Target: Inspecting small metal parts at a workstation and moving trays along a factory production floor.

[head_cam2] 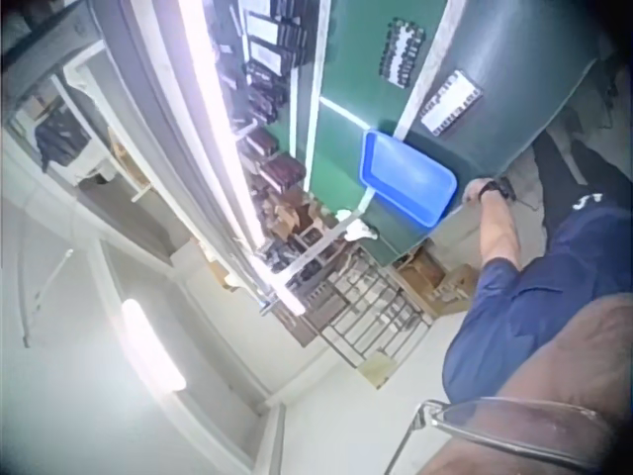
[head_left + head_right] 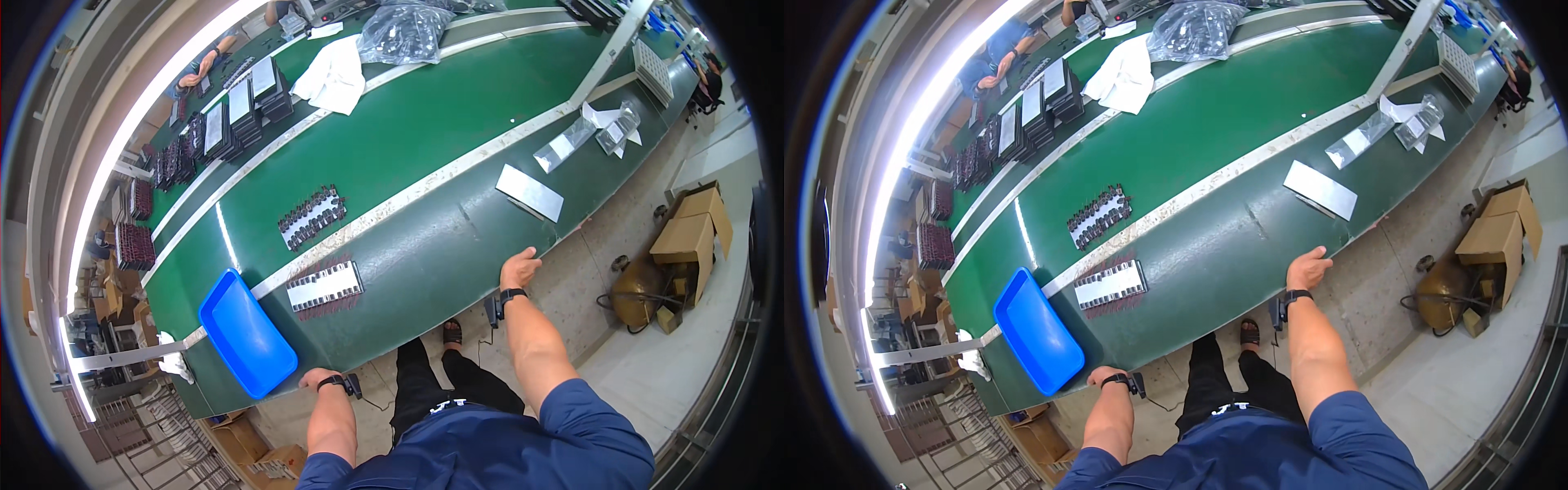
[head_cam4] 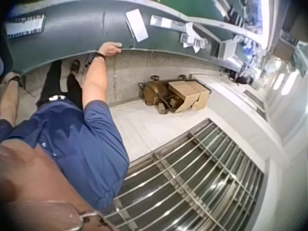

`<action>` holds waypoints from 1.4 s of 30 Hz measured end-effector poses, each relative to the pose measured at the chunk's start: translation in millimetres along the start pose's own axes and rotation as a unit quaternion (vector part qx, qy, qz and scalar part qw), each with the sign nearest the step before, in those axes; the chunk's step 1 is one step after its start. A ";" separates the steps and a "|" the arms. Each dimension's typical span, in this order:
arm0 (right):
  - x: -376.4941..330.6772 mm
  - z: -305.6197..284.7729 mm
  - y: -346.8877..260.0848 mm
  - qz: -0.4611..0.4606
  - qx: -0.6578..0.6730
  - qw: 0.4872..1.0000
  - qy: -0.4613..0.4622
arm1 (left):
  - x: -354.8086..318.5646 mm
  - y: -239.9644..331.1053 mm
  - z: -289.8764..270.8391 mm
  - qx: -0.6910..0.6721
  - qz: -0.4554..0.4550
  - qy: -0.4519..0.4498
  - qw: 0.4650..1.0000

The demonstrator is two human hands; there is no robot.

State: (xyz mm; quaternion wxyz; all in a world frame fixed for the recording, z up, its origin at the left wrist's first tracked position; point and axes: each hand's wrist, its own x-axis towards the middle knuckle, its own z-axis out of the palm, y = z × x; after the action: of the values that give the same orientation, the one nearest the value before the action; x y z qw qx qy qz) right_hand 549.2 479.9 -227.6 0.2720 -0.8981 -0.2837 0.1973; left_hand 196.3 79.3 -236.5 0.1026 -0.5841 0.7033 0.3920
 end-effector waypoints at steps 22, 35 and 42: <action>3.3 1.8 3.5 -0.012 -0.006 1.000 0.027 | -15.1 0.4 -0.3 0.924 0.334 -0.003 0.186; -3.9 -4.1 -3.3 0.019 0.002 1.000 0.013 | -37.1 7.6 -10.6 0.929 0.325 -0.029 0.175; -3.7 -5.8 -5.0 0.018 0.004 1.000 0.009 | -54.1 7.3 -6.3 0.931 0.314 -0.045 0.179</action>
State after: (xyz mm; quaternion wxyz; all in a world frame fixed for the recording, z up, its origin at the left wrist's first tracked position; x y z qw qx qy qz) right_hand 547.3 478.9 -219.4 0.2742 -0.9039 -0.2643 0.1947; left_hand 207.7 115.3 -196.6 0.4708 0.2299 0.6698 -0.5262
